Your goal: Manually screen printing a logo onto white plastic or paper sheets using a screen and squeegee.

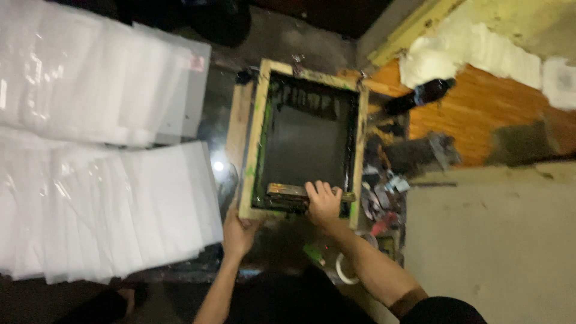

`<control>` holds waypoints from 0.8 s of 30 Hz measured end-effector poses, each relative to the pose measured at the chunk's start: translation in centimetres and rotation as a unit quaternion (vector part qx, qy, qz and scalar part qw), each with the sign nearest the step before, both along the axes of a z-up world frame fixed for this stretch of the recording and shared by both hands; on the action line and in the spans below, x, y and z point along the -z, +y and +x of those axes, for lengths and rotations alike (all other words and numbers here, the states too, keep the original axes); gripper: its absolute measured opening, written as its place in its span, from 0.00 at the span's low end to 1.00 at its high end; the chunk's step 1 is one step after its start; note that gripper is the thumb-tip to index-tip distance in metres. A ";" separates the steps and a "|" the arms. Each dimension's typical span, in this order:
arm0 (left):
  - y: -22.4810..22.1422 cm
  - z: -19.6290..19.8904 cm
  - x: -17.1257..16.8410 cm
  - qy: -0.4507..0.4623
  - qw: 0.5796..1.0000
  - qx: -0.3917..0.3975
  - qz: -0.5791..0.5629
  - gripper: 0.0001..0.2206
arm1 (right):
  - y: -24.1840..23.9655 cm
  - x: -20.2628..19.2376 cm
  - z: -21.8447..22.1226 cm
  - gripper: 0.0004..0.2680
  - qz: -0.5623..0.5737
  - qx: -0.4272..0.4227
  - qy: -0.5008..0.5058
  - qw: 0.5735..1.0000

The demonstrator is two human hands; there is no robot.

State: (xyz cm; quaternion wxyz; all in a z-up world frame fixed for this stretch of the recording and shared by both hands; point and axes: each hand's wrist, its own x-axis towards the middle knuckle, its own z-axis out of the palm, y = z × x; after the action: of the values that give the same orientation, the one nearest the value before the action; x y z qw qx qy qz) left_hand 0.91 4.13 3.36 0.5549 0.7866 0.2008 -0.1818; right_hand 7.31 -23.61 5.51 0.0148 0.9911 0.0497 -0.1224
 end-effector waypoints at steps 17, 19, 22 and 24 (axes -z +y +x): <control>-0.1 0.3 -3.2 0.052 0.993 -0.074 -0.078 0.23 | -3.1 -7.5 12.9 0.24 0.022 0.006 0.033 0.999; 0.0 1.8 -10.8 0.096 0.994 -0.025 -0.042 0.26 | -4.2 -9.6 5.1 0.17 0.077 -0.020 -0.047 0.996; -1.8 5.5 -17.7 -0.004 0.995 -0.047 -0.089 0.23 | -5.6 -16.1 0.7 0.19 0.085 0.039 -0.182 0.979; -2.3 7.5 -22.0 -0.114 0.992 0.006 -0.053 0.21 | -8.0 -17.3 4.0 0.19 0.092 0.017 -0.320 0.943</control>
State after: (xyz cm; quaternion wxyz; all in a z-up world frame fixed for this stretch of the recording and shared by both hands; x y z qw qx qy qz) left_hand 8.37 1.81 25.40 0.6136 0.7732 0.1212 -0.1047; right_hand 11.35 -31.62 22.78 -0.0629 0.9758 0.0366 0.2064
